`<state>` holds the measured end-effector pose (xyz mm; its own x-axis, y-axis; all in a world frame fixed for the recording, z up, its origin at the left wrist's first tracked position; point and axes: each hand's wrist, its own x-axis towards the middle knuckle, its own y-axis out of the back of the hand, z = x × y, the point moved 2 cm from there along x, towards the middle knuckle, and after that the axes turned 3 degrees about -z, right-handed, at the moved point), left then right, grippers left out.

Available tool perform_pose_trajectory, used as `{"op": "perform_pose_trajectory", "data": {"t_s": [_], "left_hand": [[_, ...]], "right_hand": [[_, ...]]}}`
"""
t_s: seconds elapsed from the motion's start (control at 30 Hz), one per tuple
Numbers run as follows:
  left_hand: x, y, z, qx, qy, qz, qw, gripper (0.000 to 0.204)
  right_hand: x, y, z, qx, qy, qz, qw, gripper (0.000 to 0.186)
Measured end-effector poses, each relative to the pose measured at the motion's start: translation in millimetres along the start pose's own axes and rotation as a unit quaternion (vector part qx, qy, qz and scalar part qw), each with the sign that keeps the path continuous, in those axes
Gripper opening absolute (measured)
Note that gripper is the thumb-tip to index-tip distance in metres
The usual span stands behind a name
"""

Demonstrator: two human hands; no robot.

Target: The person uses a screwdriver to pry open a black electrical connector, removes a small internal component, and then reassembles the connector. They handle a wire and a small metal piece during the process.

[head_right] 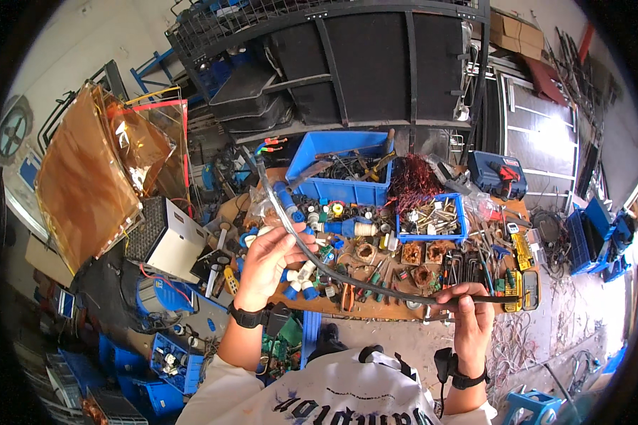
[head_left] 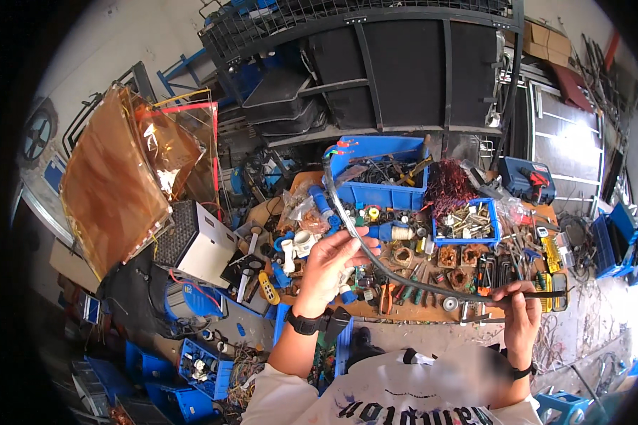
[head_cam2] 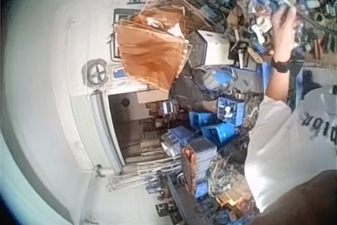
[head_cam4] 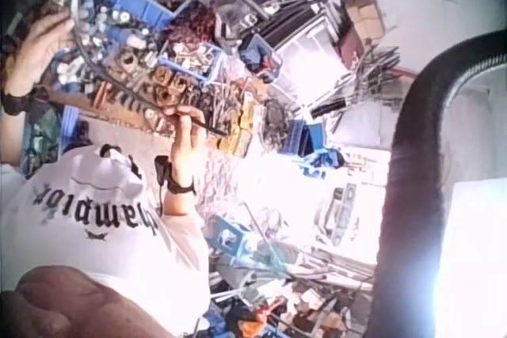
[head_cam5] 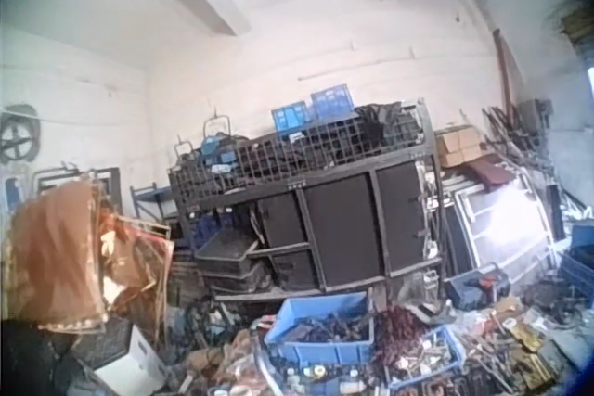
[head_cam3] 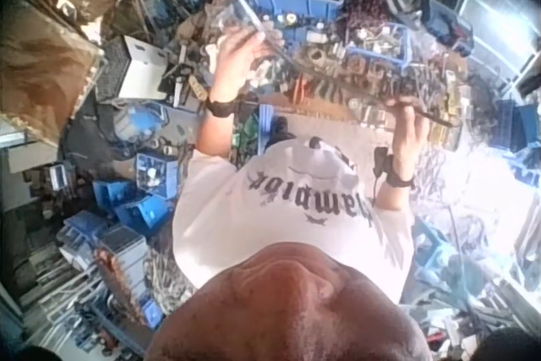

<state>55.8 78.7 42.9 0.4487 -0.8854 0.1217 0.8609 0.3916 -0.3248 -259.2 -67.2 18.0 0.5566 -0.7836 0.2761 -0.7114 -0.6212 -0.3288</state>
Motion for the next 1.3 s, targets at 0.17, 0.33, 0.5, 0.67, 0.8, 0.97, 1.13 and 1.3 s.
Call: {"op": "perform_pose_trajectory", "data": {"t_s": [0.17, 0.33, 0.5, 0.67, 0.8, 0.97, 1.13, 1.3], "left_hand": [[11, -11, 1, -0.001, -0.001, -0.024, 1.0, 0.031], [23, -27, -1, 0.005, 0.003, -0.044, 0.999, 0.029], [27, -35, -6, 0.019, 0.011, -0.059, 0.998, 0.03], [25, -37, -9, 0.039, 0.001, -0.071, 0.997, 0.029], [19, -34, -10, 0.049, -0.011, -0.072, 0.996, 0.028], [11, -31, -11, 0.051, -0.018, -0.055, 0.997, 0.028], [7, -27, -23, 0.062, 0.008, -0.034, 0.997, 0.032], [4, -14, -40, 0.075, 0.035, 0.009, 0.997, 0.035]], "right_hand": [[-2, 7, -4, 0.021, 0.006, 0.041, 0.999, 0.02], [-7, 19, -7, 0.012, 0.022, 0.078, 0.997, 0.02], [-14, 25, -7, 0.017, 0.028, 0.095, 0.995, 0.021], [-19, 26, -8, 0.019, 0.041, 0.112, 0.993, 0.022], [-21, 25, -6, 0.05, 0.037, 0.115, 0.991, 0.022], [-22, 20, -11, 0.045, 0.03, 0.133, 0.99, 0.018], [-11, 27, -10, 0.019, 0.01, 0.198, 0.98, 0.011], [12, 19, -25, 0.075, 0.031, 0.153, 0.985, 0.012]]}}
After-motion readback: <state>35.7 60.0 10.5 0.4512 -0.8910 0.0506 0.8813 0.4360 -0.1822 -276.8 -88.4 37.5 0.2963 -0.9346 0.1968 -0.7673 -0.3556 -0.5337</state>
